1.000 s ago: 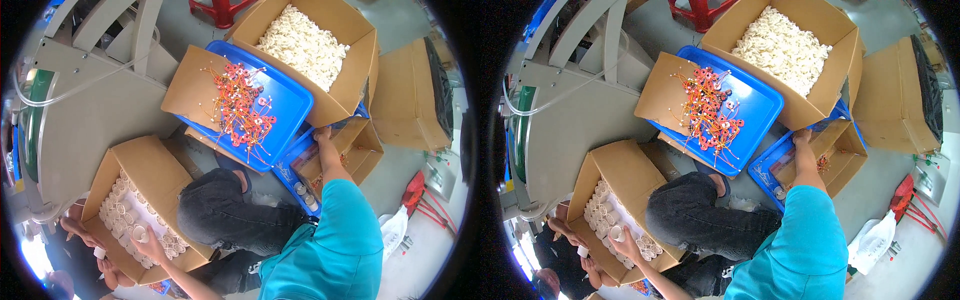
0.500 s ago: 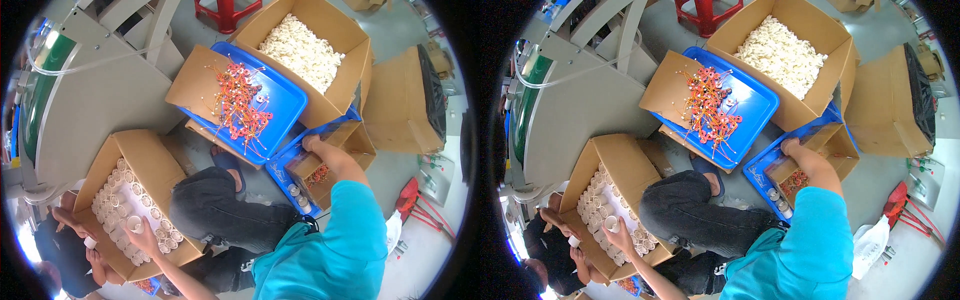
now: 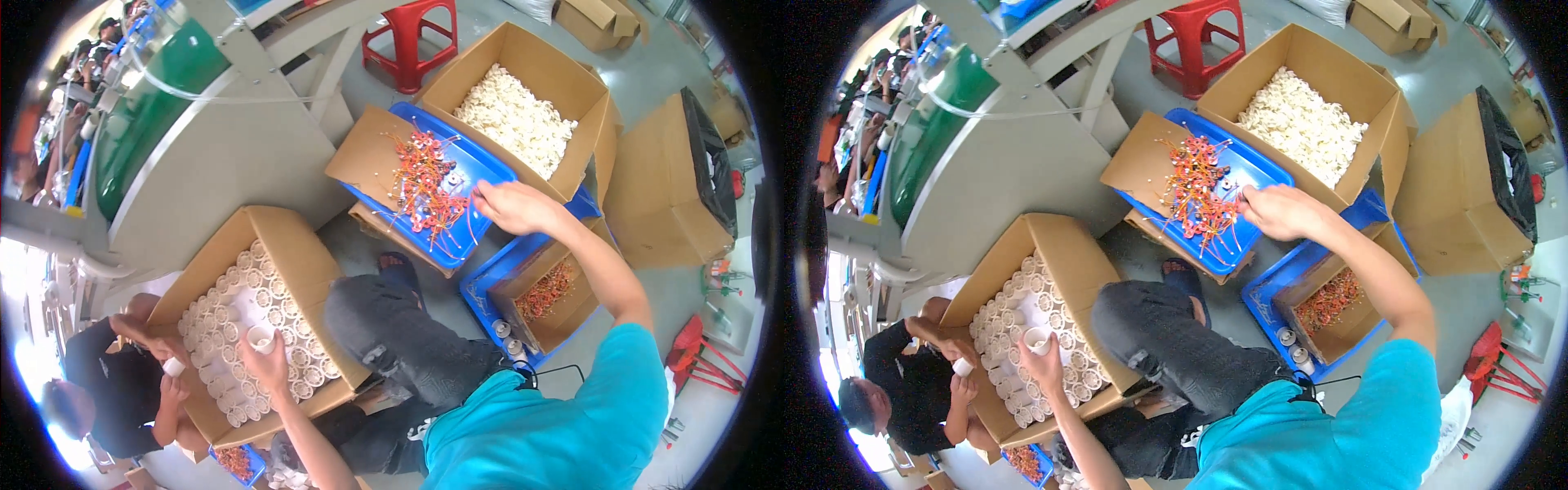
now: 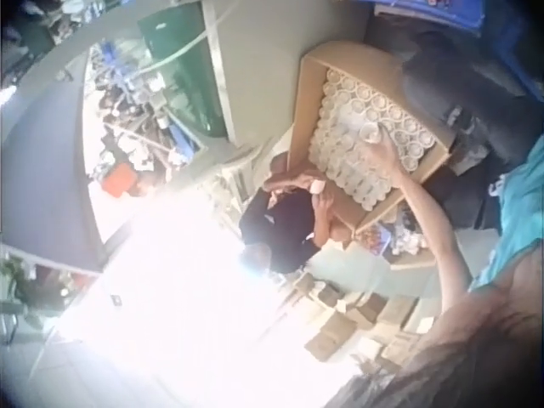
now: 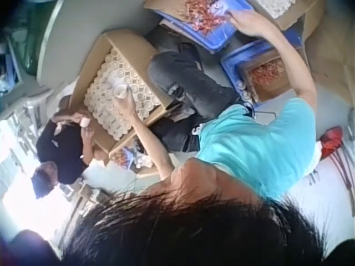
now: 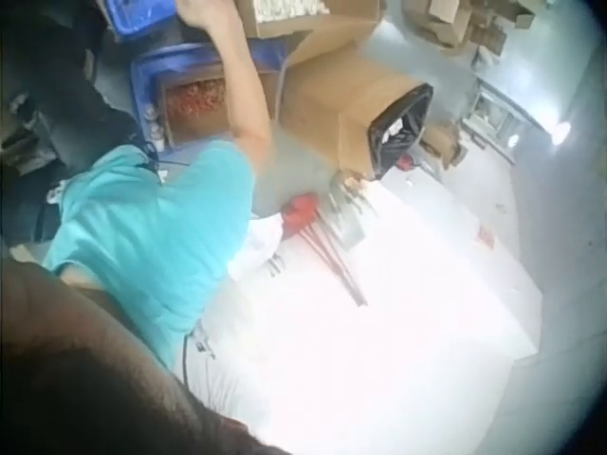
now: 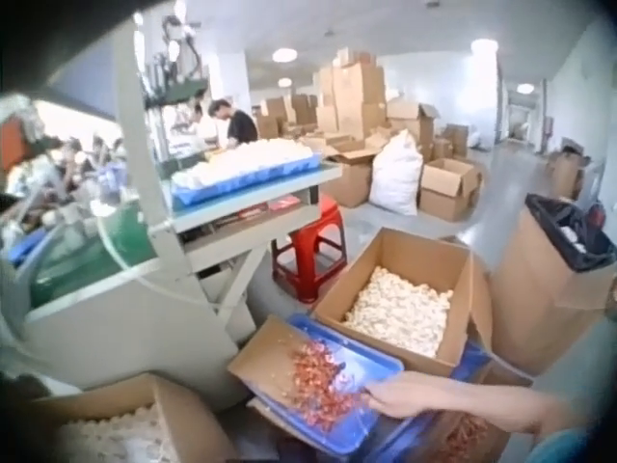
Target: The person assembles electronic components by hand, inserting small wire components into white cylindrical plastic housings.
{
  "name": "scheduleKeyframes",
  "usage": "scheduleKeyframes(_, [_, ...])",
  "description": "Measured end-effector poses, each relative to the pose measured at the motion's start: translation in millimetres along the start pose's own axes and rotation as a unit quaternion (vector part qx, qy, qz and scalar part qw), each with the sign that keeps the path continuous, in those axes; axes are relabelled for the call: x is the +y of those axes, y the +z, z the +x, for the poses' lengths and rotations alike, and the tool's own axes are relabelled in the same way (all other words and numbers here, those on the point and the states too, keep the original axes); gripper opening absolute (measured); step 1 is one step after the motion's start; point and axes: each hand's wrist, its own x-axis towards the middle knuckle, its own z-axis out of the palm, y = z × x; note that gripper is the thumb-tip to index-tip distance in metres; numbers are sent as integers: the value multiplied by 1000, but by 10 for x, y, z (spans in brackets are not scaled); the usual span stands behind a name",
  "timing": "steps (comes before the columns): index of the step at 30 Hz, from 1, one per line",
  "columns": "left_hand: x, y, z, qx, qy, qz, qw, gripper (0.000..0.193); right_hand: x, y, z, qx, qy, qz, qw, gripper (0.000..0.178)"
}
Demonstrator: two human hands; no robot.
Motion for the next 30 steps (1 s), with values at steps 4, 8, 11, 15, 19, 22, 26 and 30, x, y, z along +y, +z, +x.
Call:
scheduleKeyframes(4, [28, -34, -2, -14, 29, -50, 998, 50, -6, 69, 383, -39, 69, -116, 990, 44])
scheduleKeyframes(8, [130, -228, 19, 57, 41, -65, 995, 63, -683, -261, 192, -17, -35, 80, 996, 48])
scheduleKeyframes(11, [227, -359, 164, -110, -104, -392, 907, 54, -1415, -192, 194, 37, -179, 122, 975, 48])
scheduleKeyframes(15, [563, -618, 334, -187, 41, -500, 844, 55, -2421, 79, 456, -5, -281, 245, 928, 37])
scheduleKeyframes(19, [333, -934, 284, -228, 49, -505, 831, 58, -3173, 260, 758, -79, -341, 272, 896, 23])
scheduleKeyframes(22, [220, -1146, 152, -224, -32, -533, 816, 49, -3547, 477, 921, -79, -412, 319, 850, 22])
scheduleKeyframes(26, [-39, -1249, 3, -178, -73, -539, 820, 39, -3822, 681, 963, -153, -347, 402, 833, 30])
scheduleKeyframes(30, [-70, -1334, -82, -212, -102, -512, 826, 39, -3661, 987, 1112, -138, -379, 449, 797, 29])
